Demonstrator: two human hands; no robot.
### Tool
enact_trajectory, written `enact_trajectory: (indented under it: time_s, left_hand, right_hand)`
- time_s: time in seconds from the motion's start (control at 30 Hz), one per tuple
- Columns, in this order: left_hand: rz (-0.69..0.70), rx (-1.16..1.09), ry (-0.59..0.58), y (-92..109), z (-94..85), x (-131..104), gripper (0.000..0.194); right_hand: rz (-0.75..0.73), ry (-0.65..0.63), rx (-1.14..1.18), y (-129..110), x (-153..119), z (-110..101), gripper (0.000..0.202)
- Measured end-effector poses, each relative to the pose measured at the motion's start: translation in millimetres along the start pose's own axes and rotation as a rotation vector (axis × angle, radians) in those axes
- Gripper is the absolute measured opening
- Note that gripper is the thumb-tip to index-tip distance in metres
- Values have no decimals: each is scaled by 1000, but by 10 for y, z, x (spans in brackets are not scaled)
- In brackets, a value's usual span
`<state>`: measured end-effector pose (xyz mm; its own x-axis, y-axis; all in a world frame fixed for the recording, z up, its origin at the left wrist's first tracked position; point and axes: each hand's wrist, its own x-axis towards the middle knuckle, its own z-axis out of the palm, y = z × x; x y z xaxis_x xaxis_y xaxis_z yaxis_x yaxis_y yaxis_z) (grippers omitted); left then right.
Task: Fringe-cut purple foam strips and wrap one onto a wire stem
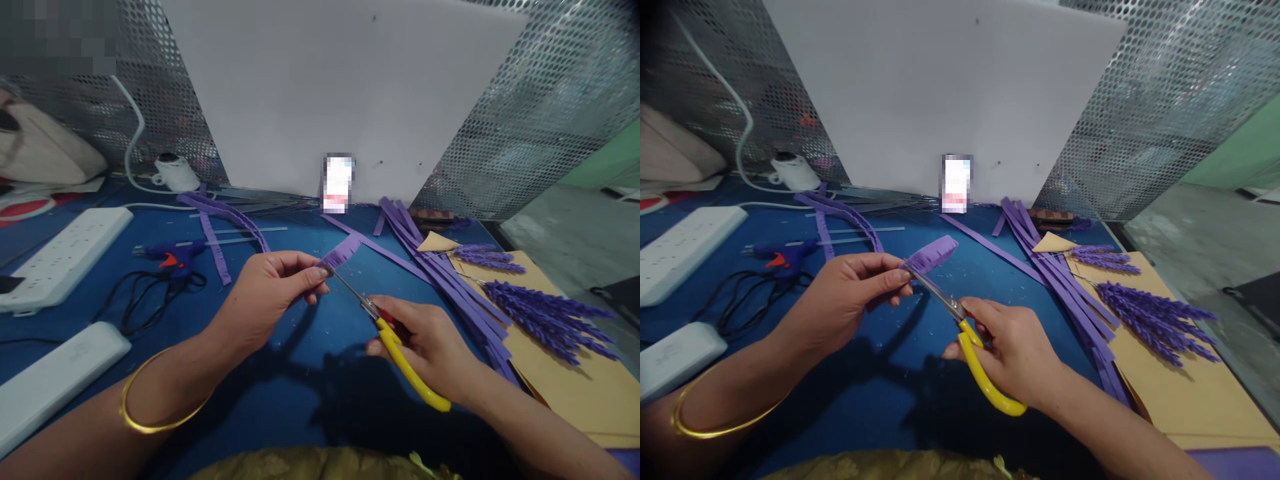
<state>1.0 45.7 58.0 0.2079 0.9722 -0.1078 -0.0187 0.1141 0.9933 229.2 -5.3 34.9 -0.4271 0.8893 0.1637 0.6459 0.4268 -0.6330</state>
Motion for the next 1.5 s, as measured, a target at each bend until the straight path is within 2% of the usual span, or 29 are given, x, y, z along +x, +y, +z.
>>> enact_trajectory:
  time_s: [0.47,0.7,0.87,1.0,1.17,1.37,1.43,1.5]
  left_hand:
    - [-25,-27,-46,-27,4,31,9]
    - [-45,-63,-49,-32,-7,25,10]
    - [-134,-129,-91,-14,-22,47,12]
    - [-210,-220,-133,0,-32,58,12]
    - [-227,-258,-136,9,-30,51,9]
    - [-268,-267,-154,28,-38,59,10]
    - [-242,-241,-131,22,-35,51,11]
    - [-197,-189,-92,12,-27,35,11]
  right_hand:
    - [-3,1,-6,18,3,25,38]
    - [27,-38,108,32,-9,25,31]
    - [94,-107,215,55,-11,29,26]
    - [116,-127,240,50,-5,20,26]
    - [129,-147,280,45,-10,5,28]
    - [140,-193,476,53,-2,0,34]
    - [138,-184,450,45,5,12,35]
    - [125,-141,331,30,13,23,34]
